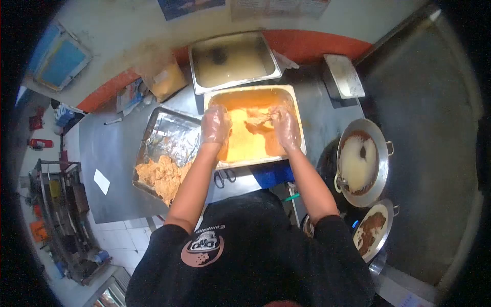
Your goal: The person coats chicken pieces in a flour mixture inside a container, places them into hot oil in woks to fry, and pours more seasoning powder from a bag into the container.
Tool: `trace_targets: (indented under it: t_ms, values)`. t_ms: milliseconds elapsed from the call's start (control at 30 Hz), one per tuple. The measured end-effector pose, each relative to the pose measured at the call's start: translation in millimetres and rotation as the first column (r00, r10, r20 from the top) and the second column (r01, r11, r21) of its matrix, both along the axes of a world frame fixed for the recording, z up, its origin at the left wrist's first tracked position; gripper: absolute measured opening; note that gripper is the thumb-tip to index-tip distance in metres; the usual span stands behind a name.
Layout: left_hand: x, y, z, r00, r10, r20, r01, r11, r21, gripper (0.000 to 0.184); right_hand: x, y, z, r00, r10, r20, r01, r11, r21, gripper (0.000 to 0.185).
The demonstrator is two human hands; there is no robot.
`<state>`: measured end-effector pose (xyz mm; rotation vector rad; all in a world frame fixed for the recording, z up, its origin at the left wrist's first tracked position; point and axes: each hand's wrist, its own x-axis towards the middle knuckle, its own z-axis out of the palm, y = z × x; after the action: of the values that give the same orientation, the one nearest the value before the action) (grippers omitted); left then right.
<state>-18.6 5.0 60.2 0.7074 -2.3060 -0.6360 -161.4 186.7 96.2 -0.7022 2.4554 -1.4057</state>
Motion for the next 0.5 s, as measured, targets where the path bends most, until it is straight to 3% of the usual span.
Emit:
trace_targets:
  t_ms: [33, 133, 167, 267, 300, 433, 500]
  values:
    - [-5.1, -3.6, 5.2, 0.999, 0.009, -0.037, -0.008, 1.000, 0.003, 0.005, 3.5, -1.2, 4.5, 0.993, -0.005, 0.121, 0.028, 0.981, -0.194, 0.025]
    - [5.7, 5.0, 16.3, 0.998, 0.023, -0.059, -0.017, 0.994, 0.108, 0.009, -13.9, -2.3, 7.7, 0.994, 0.087, 0.069, -0.059, 0.938, -0.342, 0.027]
    - [8.2, 5.3, 22.4, 0.999, 0.020, -0.041, -0.013, 0.983, 0.182, 0.013, -19.4, 4.6, 13.4, 0.939, 0.185, 0.290, -0.024, 0.876, -0.482, 0.030]
    - [11.7, 6.8, 30.9, 0.997, 0.015, -0.080, 0.005, 0.968, 0.251, 0.019, -41.0, 22.4, 25.5, 0.867, 0.292, 0.403, 0.085, 0.710, -0.699, 0.032]
    - [12.6, 7.3, 32.7, 0.994, 0.014, -0.110, 0.014, 0.968, 0.251, 0.019, -59.4, 38.0, 27.2, 0.887, 0.336, 0.316, -0.035, 0.732, -0.680, 0.029]
    - [18.1, 7.2, 48.8, 0.997, -0.078, -0.025, 0.081, 0.979, 0.187, 0.028, -64.0, 78.9, 102.3, 0.881, 0.372, 0.293, 0.056, 0.532, -0.845, 0.026]
    - [18.1, 9.4, 47.4, 0.990, -0.098, -0.103, 0.126, 0.941, 0.314, 0.030, -71.8, 113.9, 128.8, 0.906, 0.369, 0.207, 0.007, 0.478, -0.879, 0.027]
